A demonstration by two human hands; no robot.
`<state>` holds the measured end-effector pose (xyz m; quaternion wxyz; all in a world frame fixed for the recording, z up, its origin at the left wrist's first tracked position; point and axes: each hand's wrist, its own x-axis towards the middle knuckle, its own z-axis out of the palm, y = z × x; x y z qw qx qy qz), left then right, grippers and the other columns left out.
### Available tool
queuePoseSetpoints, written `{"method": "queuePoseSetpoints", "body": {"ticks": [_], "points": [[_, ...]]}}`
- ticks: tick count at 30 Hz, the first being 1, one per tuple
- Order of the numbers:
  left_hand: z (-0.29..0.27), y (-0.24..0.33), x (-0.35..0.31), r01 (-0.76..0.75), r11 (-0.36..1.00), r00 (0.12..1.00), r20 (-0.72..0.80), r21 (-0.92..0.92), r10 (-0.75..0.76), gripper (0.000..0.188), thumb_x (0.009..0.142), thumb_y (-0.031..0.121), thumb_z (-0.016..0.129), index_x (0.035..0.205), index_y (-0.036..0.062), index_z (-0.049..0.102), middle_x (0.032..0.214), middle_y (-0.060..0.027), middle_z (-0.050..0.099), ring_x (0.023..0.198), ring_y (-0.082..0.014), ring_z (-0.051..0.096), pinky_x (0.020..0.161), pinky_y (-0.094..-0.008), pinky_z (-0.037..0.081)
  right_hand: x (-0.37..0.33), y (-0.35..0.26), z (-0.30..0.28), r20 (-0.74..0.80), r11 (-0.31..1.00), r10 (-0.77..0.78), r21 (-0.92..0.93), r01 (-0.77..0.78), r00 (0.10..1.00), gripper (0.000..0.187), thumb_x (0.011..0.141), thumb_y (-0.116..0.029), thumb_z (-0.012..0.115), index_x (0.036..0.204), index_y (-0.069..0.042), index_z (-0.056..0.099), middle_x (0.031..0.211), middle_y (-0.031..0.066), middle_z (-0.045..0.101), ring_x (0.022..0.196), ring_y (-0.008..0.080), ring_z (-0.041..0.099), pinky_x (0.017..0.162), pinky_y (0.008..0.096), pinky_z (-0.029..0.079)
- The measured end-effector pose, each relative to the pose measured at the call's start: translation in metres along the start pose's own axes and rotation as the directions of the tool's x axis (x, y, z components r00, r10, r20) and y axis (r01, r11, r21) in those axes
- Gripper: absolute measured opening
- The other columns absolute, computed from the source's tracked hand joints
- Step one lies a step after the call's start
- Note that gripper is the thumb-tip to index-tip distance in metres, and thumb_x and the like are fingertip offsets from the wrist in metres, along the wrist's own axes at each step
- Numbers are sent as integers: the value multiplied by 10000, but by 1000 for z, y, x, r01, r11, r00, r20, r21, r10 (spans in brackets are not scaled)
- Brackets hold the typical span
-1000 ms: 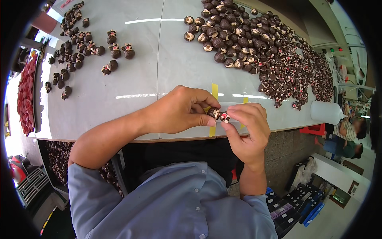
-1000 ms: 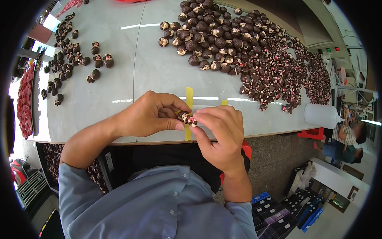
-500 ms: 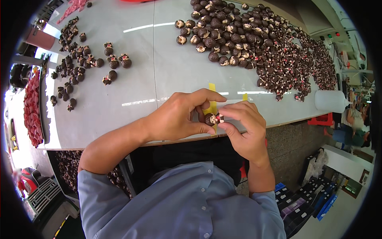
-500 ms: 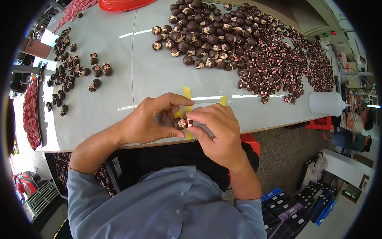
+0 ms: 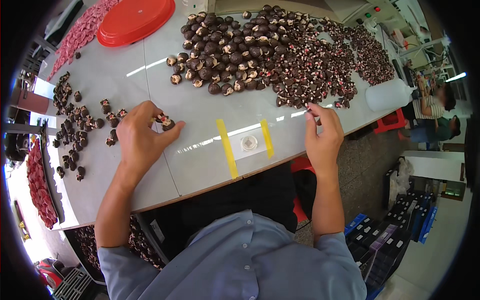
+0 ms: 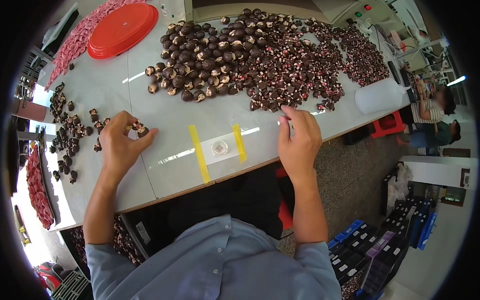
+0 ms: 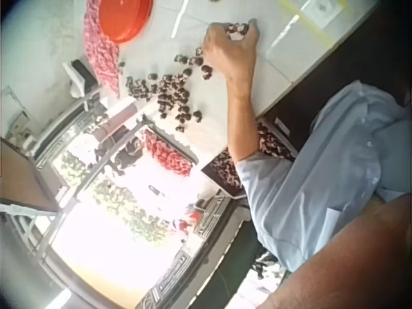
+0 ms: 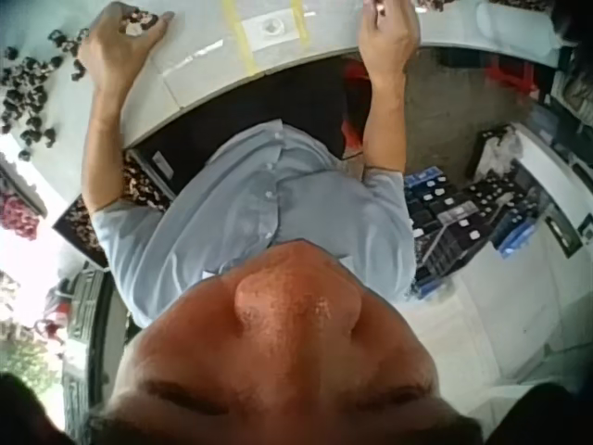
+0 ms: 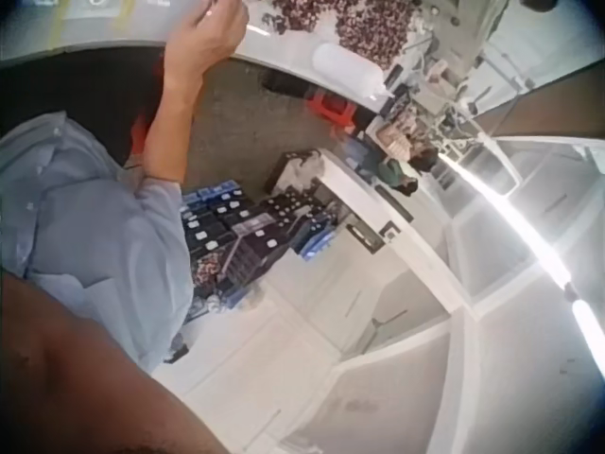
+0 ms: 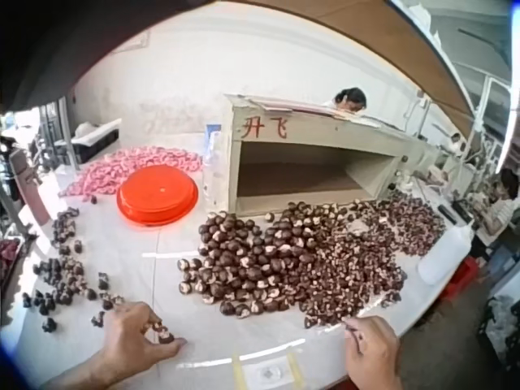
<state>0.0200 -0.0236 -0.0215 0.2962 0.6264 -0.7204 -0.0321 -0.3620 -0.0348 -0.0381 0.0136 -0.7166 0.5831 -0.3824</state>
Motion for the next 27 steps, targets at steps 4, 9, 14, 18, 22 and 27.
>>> {"method": "queuePoseSetpoints", "body": {"ticks": [4,9,14,18,22,27], "points": [[-16,-32,0,114,955,993,-12,273,-116,429,728,332,947,915,31,704,821,-95,682,765,-291,672,684,-436,526,13,-5,11,123,940,-246,-212,267,962,269,873,-39,768,1139,-71,745,1071,97,689,994,307,637,852,420,510],[-21,-30,-6,128,889,990,2,439,-143,542,821,351,890,1215,24,711,1044,-158,701,1019,-336,677,828,-419,545,1,-2,10,143,939,-195,-258,226,970,246,855,-60,792,1096,-69,739,1073,78,681,1029,310,626,887,437,492],[5,17,21,-12,1000,999,49,-4,12,500,860,331,857,1207,31,660,1011,-154,701,914,-369,711,766,-461,569,-6,-3,2,159,965,-138,-201,169,978,258,865,-52,790,1115,-62,728,1087,90,685,1054,319,639,917,449,497],[48,44,39,-56,998,990,129,-23,59,432,855,296,860,1103,50,604,972,-146,687,857,-385,732,684,-486,587,-2,-8,10,130,977,-80,-189,104,988,292,869,-41,783,1150,-55,703,1091,117,694,1068,360,657,933,458,521],[68,53,48,-96,994,973,216,51,82,432,865,312,847,1109,63,592,990,-151,692,828,-373,726,681,-487,586,-5,-7,13,117,985,-105,-127,120,988,264,868,-26,777,1108,-35,667,1082,144,703,1022,394,680,889,462,544],[66,50,47,-63,998,981,185,17,59,338,867,224,795,1079,67,584,958,-156,682,816,-389,717,688,-500,582,-2,-12,15,129,996,-52,-60,60,990,244,855,-13,772,1045,-22,620,1010,164,672,953,406,670,799,505,536]]}}
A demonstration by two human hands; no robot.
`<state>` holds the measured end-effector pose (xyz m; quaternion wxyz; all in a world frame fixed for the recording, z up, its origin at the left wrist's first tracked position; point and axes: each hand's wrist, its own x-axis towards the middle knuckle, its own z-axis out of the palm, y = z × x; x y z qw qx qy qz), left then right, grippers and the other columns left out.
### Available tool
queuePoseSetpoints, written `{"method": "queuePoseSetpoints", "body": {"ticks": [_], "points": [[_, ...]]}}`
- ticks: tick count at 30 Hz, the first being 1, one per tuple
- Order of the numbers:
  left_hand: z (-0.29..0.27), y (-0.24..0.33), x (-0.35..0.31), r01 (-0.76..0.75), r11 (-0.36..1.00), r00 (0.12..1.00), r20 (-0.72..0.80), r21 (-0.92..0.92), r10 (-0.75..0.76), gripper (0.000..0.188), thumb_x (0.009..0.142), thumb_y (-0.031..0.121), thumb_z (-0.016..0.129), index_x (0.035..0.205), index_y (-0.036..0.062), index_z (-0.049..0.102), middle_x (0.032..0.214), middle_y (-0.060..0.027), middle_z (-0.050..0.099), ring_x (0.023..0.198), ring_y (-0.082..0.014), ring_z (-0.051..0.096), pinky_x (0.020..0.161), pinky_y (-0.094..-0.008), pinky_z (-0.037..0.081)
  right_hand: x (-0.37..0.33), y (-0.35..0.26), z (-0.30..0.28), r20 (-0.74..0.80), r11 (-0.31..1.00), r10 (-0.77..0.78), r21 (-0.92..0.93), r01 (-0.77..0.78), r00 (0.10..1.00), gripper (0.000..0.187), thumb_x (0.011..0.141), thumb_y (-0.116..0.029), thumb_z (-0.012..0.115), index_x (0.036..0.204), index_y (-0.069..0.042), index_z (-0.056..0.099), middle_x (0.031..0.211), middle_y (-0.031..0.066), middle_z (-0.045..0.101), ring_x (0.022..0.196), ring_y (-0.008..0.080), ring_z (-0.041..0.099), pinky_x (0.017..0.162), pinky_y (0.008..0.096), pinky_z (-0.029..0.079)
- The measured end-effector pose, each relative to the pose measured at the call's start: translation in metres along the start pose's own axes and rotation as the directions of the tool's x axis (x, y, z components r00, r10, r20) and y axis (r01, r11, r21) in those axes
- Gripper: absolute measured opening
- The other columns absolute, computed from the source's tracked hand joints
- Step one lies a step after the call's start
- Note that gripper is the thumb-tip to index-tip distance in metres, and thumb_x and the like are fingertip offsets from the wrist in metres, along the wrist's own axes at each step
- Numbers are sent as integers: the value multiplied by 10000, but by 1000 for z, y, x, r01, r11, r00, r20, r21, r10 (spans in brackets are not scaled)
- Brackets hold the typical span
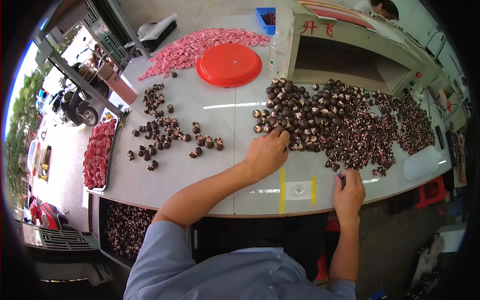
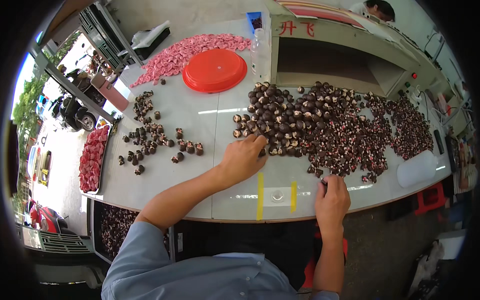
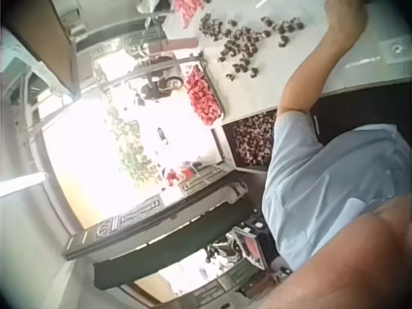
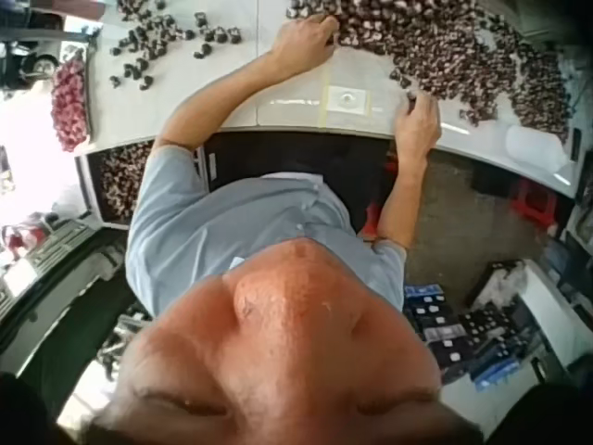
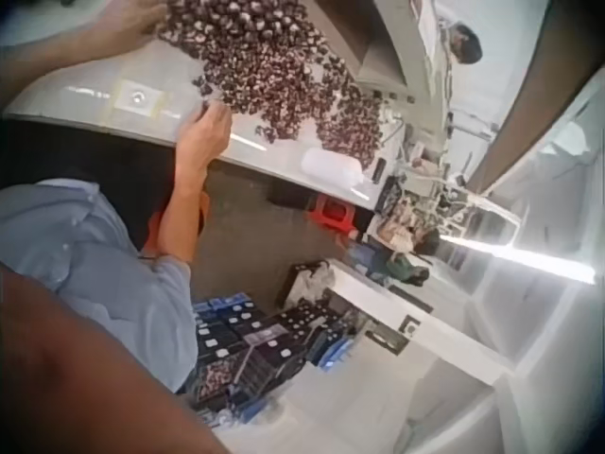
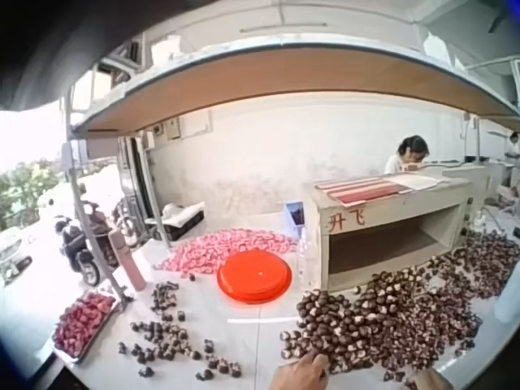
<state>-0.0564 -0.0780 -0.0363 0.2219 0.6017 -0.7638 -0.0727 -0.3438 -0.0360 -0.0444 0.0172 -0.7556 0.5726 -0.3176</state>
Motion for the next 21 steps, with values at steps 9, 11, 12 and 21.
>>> {"method": "queuePoseSetpoints", "body": {"ticks": [9,11,12,21], "points": [[-21,-20,-80,-24,938,996,-88,-345,-7,271,889,97,741,1136,13,667,997,-159,693,827,-295,727,757,-396,593,-20,11,-2,-27,997,-25,66,27,999,288,850,13,724,1124,-9,638,1086,189,625,943,419,672,770,522,538],[-23,-32,-104,57,928,987,-119,-369,-108,307,891,95,759,1179,7,696,992,-136,708,810,-230,720,761,-356,587,-22,18,3,37,994,-80,81,77,996,292,849,20,713,1133,-11,651,1072,183,609,934,422,670,755,523,541],[-26,-35,-113,115,911,978,-114,-397,-173,314,894,96,761,1188,6,698,976,-127,712,795,-211,710,758,-345,585,-20,14,3,53,992,-49,115,43,997,260,855,20,708,1111,-13,674,1066,186,605,922,429,667,768,521,545],[-15,-32,-126,198,852,895,-265,-486,-359,297,908,114,748,1178,-2,708,958,-125,702,775,-192,680,747,-338,574,-9,27,1,63,956,-109,280,87,992,203,869,-7,730,1068,8,693,1069,197,617,1017,439,641,885,508,532]]}}
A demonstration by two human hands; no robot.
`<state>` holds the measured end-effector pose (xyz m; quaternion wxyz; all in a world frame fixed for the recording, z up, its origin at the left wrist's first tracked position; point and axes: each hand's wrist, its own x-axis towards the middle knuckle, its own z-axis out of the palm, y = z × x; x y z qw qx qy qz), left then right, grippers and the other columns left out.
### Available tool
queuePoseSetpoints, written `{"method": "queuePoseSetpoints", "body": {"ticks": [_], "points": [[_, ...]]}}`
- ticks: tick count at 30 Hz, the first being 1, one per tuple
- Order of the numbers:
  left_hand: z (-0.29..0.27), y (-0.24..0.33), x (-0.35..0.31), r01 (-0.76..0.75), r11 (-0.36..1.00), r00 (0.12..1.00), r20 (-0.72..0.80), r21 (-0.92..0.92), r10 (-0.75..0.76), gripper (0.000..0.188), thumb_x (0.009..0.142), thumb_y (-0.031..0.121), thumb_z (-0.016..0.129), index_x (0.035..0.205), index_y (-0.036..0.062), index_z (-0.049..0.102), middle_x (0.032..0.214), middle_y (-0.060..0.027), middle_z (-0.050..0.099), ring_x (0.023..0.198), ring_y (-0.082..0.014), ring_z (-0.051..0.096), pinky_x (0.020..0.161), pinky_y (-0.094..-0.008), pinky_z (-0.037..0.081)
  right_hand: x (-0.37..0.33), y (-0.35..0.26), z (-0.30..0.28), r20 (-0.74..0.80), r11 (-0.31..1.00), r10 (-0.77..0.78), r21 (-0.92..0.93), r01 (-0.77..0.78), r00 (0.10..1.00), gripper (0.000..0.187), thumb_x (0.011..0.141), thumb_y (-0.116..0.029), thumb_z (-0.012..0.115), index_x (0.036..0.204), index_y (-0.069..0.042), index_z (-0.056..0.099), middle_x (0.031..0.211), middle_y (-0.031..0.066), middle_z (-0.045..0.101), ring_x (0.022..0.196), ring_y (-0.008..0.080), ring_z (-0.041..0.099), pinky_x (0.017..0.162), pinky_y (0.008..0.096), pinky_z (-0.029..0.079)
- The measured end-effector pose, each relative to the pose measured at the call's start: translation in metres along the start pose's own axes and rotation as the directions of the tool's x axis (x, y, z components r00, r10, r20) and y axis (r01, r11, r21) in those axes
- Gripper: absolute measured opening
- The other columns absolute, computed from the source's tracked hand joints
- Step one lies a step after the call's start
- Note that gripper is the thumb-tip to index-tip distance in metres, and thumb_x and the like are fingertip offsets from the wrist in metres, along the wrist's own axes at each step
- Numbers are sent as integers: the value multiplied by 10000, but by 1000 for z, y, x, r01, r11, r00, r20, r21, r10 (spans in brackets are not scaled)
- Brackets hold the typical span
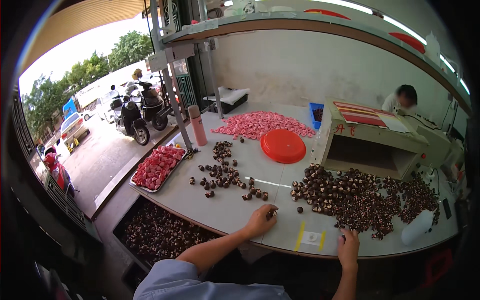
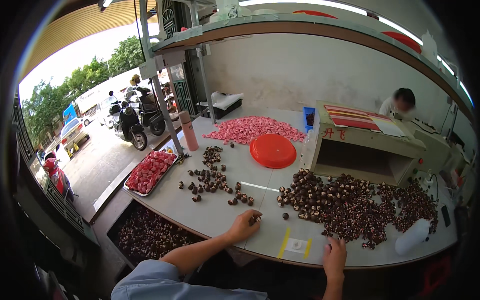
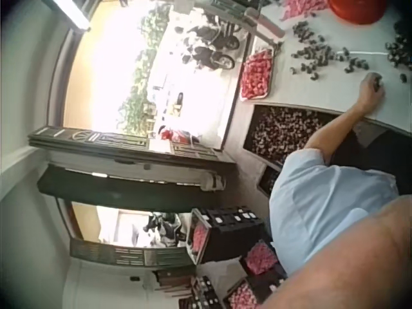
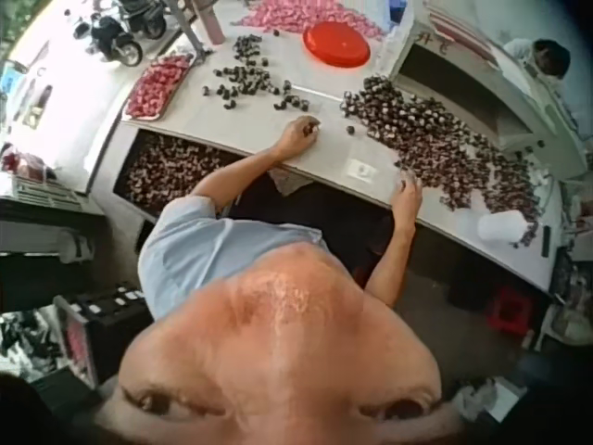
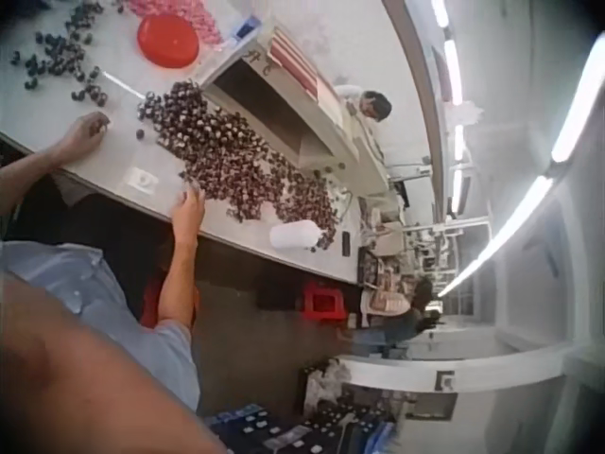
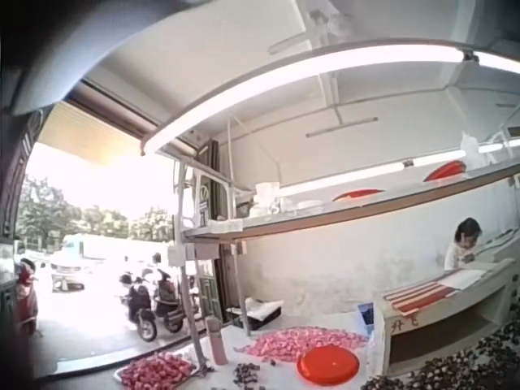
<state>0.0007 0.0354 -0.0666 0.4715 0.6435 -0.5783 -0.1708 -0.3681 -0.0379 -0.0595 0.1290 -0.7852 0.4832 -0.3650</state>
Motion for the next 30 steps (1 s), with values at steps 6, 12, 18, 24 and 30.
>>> {"method": "queuePoseSetpoints", "body": {"ticks": [6,12,18,24,30], "points": [[2,1,2,-37,999,999,5,-5,37,323,859,119,734,1159,0,709,1037,-184,708,905,-313,722,854,-408,590,2,23,7,29,979,109,171,-112,994,178,842,45,740,1019,35,721,1016,144,658,836,266,695,769,381,571],[4,-3,3,-69,998,997,-42,5,69,295,860,130,745,1121,-5,718,1003,-174,716,886,-287,721,833,-391,593,7,36,8,80,951,154,260,-170,985,214,850,36,752,1052,25,684,971,126,694,798,217,708,741,351,572],[5,-6,3,-95,995,995,-36,0,95,295,865,142,776,1121,7,717,963,-144,719,855,-236,716,799,-370,594,6,32,24,72,809,218,544,-222,973,182,928,27,698,1105,8,657,947,68,697,797,147,695,728,301,570],[6,-5,2,-93,996,995,-28,-18,92,335,866,164,803,1145,2,710,940,-141,724,836,-232,716,791,-366,592,6,38,28,60,835,192,514,-195,980,233,952,16,683,1182,6,646,958,59,697,802,136,695,705,283,567],[3,-5,5,-21,997,1000,14,-70,22,341,843,157,827,1118,-2,705,993,-173,729,917,-305,735,841,-406,594,4,36,30,36,811,227,547,-209,973,201,999,-27,657,1196,15,647,944,44,686,774,121,684,663,263,549]]}}
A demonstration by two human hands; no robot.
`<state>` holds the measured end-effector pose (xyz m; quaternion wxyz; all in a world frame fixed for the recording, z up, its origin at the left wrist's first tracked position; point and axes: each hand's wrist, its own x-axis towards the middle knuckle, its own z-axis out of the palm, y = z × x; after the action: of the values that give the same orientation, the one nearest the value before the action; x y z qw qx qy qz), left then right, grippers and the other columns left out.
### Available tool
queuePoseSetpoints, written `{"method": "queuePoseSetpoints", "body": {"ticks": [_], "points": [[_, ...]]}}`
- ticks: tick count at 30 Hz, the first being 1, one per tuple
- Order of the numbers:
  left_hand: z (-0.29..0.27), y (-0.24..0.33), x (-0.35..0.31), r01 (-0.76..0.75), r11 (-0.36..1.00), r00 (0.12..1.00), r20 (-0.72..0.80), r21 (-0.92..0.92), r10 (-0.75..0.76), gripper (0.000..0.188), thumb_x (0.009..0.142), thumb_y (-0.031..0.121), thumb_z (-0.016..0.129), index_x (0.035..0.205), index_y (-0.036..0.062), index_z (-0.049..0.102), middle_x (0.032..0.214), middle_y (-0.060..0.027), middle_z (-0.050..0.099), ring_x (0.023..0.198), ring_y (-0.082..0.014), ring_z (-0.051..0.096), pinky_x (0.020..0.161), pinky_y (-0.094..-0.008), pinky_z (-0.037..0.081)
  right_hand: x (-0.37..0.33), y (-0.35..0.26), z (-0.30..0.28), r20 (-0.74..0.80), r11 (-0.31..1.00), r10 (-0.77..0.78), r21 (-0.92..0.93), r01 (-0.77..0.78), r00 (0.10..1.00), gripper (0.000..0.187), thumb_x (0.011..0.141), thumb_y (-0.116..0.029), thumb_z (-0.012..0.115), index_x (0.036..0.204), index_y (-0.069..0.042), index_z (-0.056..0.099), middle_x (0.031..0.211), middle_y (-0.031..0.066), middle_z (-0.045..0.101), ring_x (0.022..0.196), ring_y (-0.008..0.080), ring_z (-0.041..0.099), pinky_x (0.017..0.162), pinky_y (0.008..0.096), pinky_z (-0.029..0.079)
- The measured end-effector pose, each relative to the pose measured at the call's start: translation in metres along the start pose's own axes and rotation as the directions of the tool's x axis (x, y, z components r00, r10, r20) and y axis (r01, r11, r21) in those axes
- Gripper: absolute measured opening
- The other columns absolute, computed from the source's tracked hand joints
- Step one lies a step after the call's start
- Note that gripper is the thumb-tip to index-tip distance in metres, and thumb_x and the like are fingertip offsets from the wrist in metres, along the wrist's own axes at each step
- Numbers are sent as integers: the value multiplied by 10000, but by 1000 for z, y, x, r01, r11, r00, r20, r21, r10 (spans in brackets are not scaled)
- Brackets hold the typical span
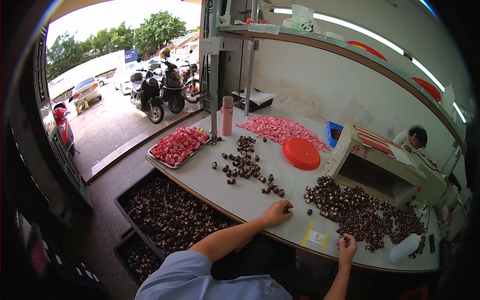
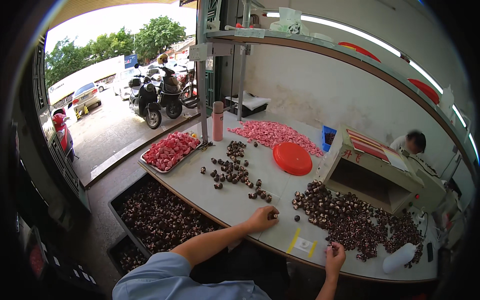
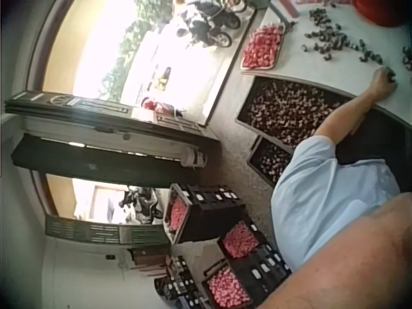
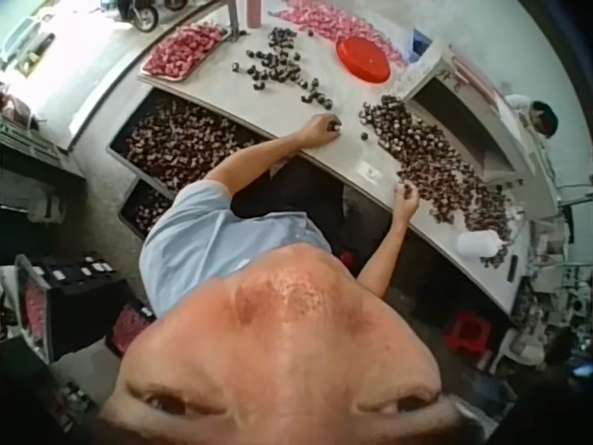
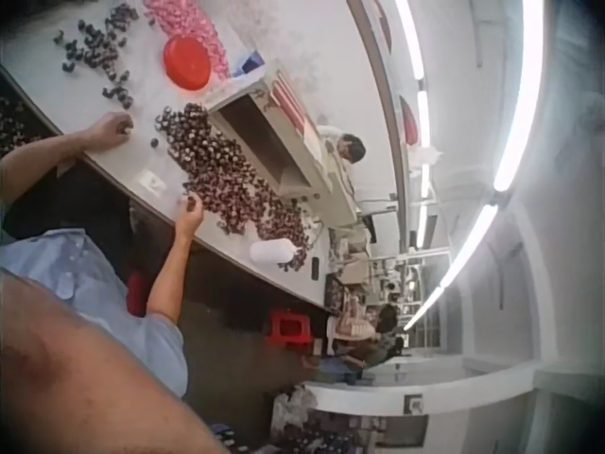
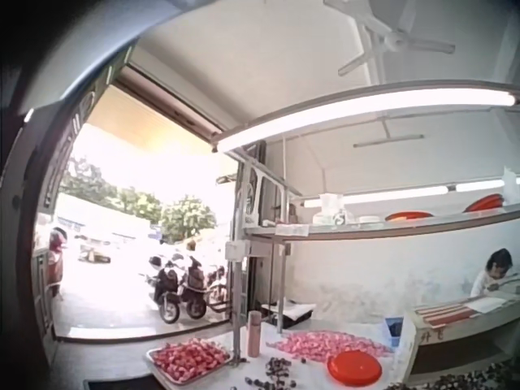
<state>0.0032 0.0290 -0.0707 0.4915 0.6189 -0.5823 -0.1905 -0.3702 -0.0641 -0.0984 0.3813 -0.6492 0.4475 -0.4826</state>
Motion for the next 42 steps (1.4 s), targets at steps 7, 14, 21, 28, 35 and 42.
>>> {"method": "queuePoseSetpoints", "body": {"ticks": [7,14,21,28,35,42], "points": [[5,-6,0,-67,996,998,9,-66,67,350,880,180,824,1154,-5,707,949,-150,732,842,-242,713,803,-383,587,1,7,-4,-110,998,29,-54,-35,994,192,1010,-37,644,1198,-2,647,922,30,677,770,112,675,640,254,527],[2,-1,-8,-20,996,1000,17,-91,21,345,889,171,833,1159,-4,708,926,-139,726,786,-225,699,761,-365,582,-11,7,0,-187,993,-3,-117,-20,982,231,975,-9,681,1204,-9,654,1020,42,664,834,122,664,768,266,540],[0,7,-12,73,995,997,44,-72,-70,333,898,100,836,1178,-16,697,911,-69,706,757,-126,634,733,-293,554,-20,-8,9,-240,951,-224,-266,158,945,241,963,-12,709,1203,-21,687,1098,59,709,953,142,676,767,267,530],[-7,12,-10,180,982,981,78,-55,-176,352,916,77,825,1215,-32,675,907,-27,680,752,-65,577,701,-235,518,-19,-25,17,-149,931,-277,-284,227,949,263,969,0,712,1230,-27,695,1170,87,719,1016,163,687,812,278,545],[-12,23,-10,296,954,946,150,-38,-288,330,905,81,841,1189,0,695,935,-15,739,768,-51,594,723,-236,524,-27,-21,8,-102,927,-281,-287,242,954,283,964,16,717,1244,-16,696,1226,113,713,1049,178,689,831,290,555],[-12,21,-14,246,969,953,183,-12,-240,318,917,54,821,1208,7,704,1002,-38,750,829,-69,641,762,-240,534,-25,-28,3,-86,910,-329,-297,291,941,288,959,20,717,1245,-8,703,1258,134,723,1096,219,690,809,296,553]]}}
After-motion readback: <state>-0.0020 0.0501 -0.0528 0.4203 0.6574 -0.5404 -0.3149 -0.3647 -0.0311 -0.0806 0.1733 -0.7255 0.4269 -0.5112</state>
